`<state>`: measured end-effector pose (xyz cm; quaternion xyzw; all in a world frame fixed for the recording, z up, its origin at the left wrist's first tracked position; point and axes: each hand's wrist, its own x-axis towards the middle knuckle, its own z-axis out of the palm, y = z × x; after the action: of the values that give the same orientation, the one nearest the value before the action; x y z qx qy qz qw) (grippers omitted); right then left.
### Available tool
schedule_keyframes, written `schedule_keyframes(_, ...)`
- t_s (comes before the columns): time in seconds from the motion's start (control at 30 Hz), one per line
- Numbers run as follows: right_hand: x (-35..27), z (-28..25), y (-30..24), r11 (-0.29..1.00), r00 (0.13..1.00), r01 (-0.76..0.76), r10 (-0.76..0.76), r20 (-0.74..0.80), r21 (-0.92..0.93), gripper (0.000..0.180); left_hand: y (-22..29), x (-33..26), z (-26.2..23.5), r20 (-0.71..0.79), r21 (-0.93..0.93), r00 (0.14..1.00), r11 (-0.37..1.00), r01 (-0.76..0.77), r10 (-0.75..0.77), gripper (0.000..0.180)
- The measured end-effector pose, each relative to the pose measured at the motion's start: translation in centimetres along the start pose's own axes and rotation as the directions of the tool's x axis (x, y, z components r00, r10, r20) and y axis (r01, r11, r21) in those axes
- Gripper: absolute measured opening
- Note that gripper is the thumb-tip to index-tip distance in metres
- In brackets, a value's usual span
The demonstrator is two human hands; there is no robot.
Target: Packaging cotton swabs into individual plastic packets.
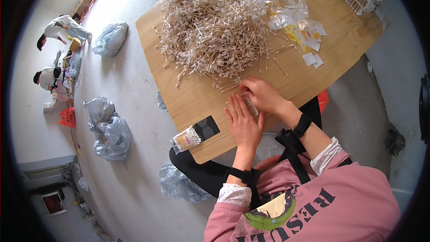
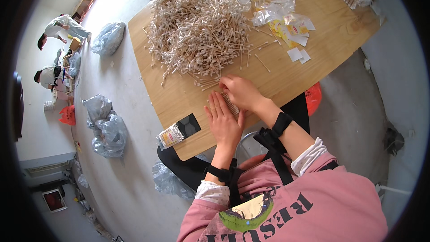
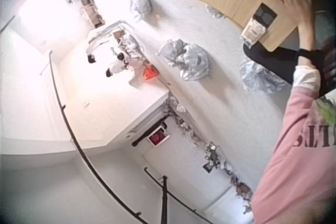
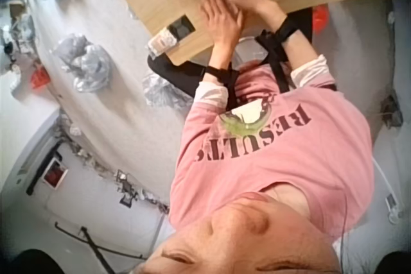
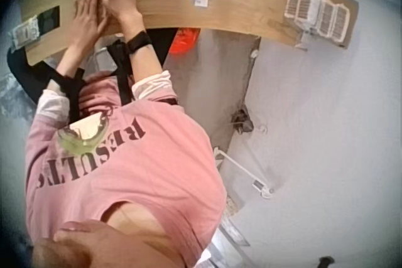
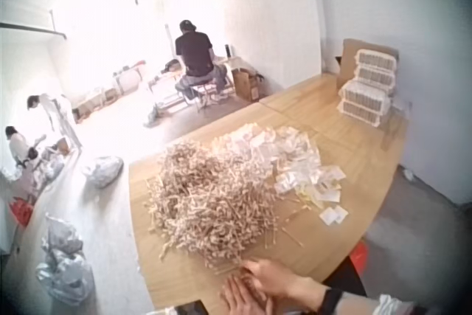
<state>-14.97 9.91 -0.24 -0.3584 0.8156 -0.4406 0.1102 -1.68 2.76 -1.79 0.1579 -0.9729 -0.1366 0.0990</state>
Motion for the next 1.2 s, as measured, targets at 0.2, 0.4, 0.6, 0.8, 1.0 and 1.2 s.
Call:
schedule_keyframes(0.2,0.1,0.2,0.0,0.980,0.987,-0.138,0.149,-0.065,0.145,0.014,0.0,0.0,-0.1,0.037,0.031,0.999,0.999,-0.005,0.004,0.090)
schedule_keyframes(0.4,-2.4,1.0,0.1,0.954,0.930,-0.077,0.174,-0.324,0.291,0.012,-0.3,0.4,-0.7,0.067,0.005,0.998,1.000,-0.007,0.007,0.090)
schedule_keyframes(0.6,-3.1,1.8,-0.1,0.778,0.903,-0.043,0.299,-0.309,0.627,0.034,-2.3,0.8,-2.9,-0.157,-0.782,0.935,0.618,0.079,-0.319,0.070)
schedule_keyframes(0.8,-3.0,4.9,-1.5,0.600,0.914,-0.027,0.339,-0.224,0.800,0.060,-1.4,2.4,-0.8,-0.149,-0.929,0.899,0.370,0.015,-0.412,0.070)
schedule_keyframes(1.0,-3.7,3.7,-0.6,0.678,0.931,-0.051,0.298,-0.211,0.733,0.066,-1.3,2.5,-0.5,-0.101,-0.987,0.888,0.154,-0.034,-0.449,0.079)
schedule_keyframes(1.2,-2.9,4.3,-2.0,0.733,0.958,-0.099,0.253,-0.135,0.673,0.070,-2.0,3.2,0.4,-0.126,-0.973,0.913,0.227,-0.038,-0.388,0.076)
